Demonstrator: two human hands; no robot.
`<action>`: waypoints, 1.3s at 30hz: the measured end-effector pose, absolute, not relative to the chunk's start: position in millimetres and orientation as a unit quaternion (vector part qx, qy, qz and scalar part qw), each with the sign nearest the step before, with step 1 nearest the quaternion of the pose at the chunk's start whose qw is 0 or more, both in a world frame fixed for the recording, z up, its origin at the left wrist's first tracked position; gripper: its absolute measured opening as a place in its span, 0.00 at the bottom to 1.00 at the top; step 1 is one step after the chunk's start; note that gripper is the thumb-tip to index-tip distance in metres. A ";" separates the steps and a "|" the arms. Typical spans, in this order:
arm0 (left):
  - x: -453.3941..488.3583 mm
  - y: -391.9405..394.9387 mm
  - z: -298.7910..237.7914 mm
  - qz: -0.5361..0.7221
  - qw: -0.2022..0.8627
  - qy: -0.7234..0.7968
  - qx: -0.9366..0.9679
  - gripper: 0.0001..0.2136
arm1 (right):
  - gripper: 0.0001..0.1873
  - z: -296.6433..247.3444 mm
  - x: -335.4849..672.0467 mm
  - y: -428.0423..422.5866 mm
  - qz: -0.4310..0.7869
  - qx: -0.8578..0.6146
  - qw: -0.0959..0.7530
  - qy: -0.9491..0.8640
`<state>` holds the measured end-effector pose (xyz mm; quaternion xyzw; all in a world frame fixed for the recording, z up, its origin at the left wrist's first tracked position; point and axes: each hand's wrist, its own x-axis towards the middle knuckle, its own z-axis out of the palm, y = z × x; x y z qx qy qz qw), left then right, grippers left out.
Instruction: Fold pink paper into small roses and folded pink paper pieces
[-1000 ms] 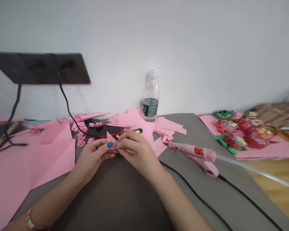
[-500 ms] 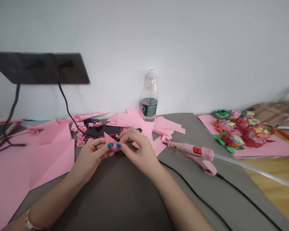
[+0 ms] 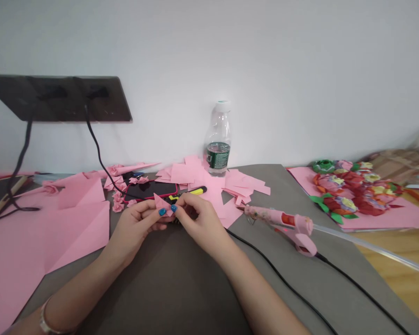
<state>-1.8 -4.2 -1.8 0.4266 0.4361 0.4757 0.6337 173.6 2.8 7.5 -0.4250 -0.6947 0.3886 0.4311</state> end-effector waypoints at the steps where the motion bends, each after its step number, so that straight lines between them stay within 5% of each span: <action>1: -1.9 -4.7 -2.0 0.476 0.636 0.435 0.425 0.15 | 0.10 7.8 173.8 2.7 0.392 -0.423 0.429 -0.695; 18: 1.1 -6.9 3.0 0.468 0.678 0.429 0.370 0.14 | 0.08 4.2 177.6 3.4 0.290 -0.399 0.440 -0.750; 39: -0.8 -6.3 0.8 0.464 0.664 0.433 0.396 0.15 | 0.08 7.2 175.8 1.1 0.322 -0.404 0.426 -0.743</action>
